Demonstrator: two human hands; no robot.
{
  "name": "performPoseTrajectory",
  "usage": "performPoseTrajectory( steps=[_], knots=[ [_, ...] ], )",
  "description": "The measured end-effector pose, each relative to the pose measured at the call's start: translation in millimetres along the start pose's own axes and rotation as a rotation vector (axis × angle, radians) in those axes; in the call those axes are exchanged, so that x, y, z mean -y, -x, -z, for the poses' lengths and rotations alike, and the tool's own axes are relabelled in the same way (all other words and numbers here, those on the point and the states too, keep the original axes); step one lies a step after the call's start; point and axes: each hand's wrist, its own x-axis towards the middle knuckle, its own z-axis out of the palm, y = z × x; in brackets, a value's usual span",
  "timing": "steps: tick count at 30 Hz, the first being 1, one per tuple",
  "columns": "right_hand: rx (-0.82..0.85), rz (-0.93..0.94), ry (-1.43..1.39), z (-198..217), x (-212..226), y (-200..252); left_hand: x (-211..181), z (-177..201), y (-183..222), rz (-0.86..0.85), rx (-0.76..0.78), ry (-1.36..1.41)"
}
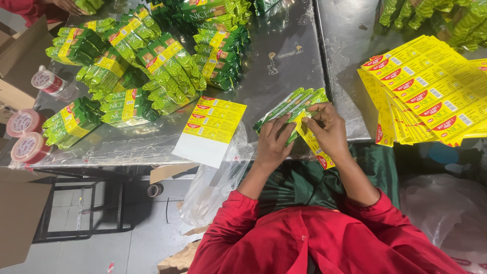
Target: The person peels promotional stickers from a sheet and applies them to green packages of biscuits stacked on a metal table, repeatedly handling the packages and the sticker sheets.
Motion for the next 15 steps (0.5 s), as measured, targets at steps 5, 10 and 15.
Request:
performPoseTrajectory(
  steps=[5,10,15],
  knots=[
    [-0.091,0.069,0.344,-1,16,3,1,5,-4,0.012,0.005,-0.013],
    [-0.049,0.014,0.375,-2,8,5,17,24,-27,0.123,0.018,0.0],
    [0.15,0.002,-0.106,-26,-32,6,48,42,-64,0.233,0.255,-0.121]
  ],
)
